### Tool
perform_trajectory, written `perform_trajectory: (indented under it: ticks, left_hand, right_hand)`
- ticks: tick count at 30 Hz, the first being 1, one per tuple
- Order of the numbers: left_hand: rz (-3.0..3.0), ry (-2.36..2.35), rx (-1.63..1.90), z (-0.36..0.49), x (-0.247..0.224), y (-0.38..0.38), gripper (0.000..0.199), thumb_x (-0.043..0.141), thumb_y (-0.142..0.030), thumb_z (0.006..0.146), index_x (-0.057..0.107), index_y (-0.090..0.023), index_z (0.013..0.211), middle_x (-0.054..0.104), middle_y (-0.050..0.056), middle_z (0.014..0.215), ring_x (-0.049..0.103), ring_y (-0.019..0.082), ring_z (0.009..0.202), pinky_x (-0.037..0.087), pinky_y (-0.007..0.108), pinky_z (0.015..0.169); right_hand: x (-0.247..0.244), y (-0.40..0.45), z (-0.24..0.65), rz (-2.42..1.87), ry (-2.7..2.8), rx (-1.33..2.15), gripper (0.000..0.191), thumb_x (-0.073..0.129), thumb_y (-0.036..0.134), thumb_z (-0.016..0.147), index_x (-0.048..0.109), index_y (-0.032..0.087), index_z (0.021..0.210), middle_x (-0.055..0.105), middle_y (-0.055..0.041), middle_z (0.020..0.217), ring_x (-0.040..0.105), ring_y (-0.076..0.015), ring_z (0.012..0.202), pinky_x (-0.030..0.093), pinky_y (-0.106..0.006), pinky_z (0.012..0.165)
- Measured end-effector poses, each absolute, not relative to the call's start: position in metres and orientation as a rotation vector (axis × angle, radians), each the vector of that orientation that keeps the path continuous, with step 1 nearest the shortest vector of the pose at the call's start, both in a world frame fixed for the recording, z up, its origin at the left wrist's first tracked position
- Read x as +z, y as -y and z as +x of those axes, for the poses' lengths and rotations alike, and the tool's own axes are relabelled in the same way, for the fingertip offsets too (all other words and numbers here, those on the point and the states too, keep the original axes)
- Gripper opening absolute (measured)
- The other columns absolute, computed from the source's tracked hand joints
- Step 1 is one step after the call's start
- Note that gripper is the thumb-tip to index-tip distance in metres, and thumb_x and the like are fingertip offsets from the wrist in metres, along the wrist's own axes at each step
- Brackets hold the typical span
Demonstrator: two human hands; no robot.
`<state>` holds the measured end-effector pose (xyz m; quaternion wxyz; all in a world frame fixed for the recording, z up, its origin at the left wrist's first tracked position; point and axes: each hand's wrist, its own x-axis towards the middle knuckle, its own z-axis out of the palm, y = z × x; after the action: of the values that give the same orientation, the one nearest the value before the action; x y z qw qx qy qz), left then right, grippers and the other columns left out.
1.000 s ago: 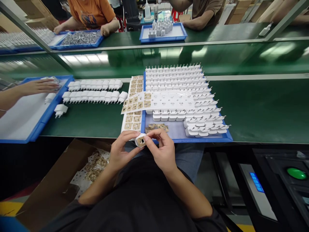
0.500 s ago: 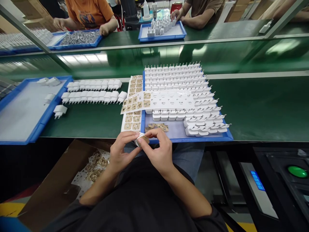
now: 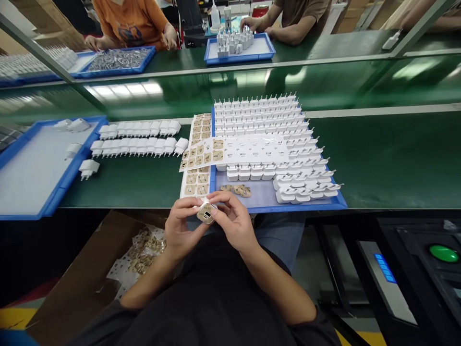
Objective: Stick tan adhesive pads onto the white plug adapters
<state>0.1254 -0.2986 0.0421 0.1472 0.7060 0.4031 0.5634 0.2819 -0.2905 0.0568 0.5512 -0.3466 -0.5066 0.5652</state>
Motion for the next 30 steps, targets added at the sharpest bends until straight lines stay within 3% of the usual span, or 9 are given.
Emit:
perform_trajectory:
  ticks: [11, 19, 24, 27, 30]
  left_hand:
    - [2.249, -1.108, 1.708, 0.130, 0.043, 0.298, 0.044, 0.077, -0.006, 0.077, 0.059, -0.026, 0.112, 0.067, 0.005, 0.106, 0.067, 0.021, 0.104, 0.060, 0.041, 0.090]
    - [2.083, -1.094, 1.625, 0.123, 0.036, 0.299, 0.045, 0.079, -0.011, 0.078, 0.057, -0.026, 0.114, 0.067, 0.005, 0.109, 0.067, 0.021, 0.104, 0.059, 0.043, 0.091]
    - [2.037, -1.067, 1.578, 0.123, 0.034, 0.301, 0.046, 0.079, -0.011, 0.078, 0.058, -0.025, 0.116, 0.067, 0.007, 0.111, 0.067, 0.023, 0.106, 0.057, 0.043, 0.093]
    - [1.881, -1.097, 1.536, 0.121, 0.032, 0.301, 0.042, 0.079, -0.014, 0.079, 0.060, -0.024, 0.116, 0.067, 0.008, 0.111, 0.066, 0.023, 0.107, 0.057, 0.040, 0.093]
    - [1.696, -1.146, 1.501, 0.117, 0.032, 0.300, 0.040, 0.078, -0.017, 0.080, 0.061, -0.024, 0.115, 0.065, 0.008, 0.114, 0.065, 0.022, 0.110, 0.058, 0.034, 0.090]
  right_hand:
    - [0.058, 0.291, 0.274, -0.821, 1.069, 1.316, 0.004, 0.070, 0.025, 0.086, 0.066, 0.025, 0.086, 0.066, -0.0030, 0.101, 0.063, -0.0191, 0.103, 0.052, -0.035, 0.094]
    - [0.062, 0.286, 0.295, -0.772, 1.285, 1.433, 0.015, 0.069, 0.025, 0.089, 0.071, 0.027, 0.103, 0.070, -0.0043, 0.115, 0.064, -0.0217, 0.114, 0.050, -0.040, 0.103]
    - [0.074, 0.282, 0.301, -0.891, 1.653, 0.930, 0.014, 0.063, 0.019, 0.093, 0.068, 0.028, 0.103, 0.073, -0.0043, 0.107, 0.060, -0.0243, 0.118, 0.045, -0.047, 0.107]
    - [0.079, 0.282, 0.302, -0.744, 1.827, 0.635, 0.011, 0.064, 0.017, 0.091, 0.067, 0.026, 0.094, 0.072, -0.0055, 0.107, 0.062, -0.0256, 0.111, 0.050, -0.047, 0.098]
    - [0.076, 0.279, 0.310, -0.603, 1.774, 0.689, 0.006, 0.066, 0.020, 0.091, 0.065, 0.025, 0.093, 0.071, -0.0030, 0.090, 0.066, -0.0216, 0.092, 0.055, -0.039, 0.084]
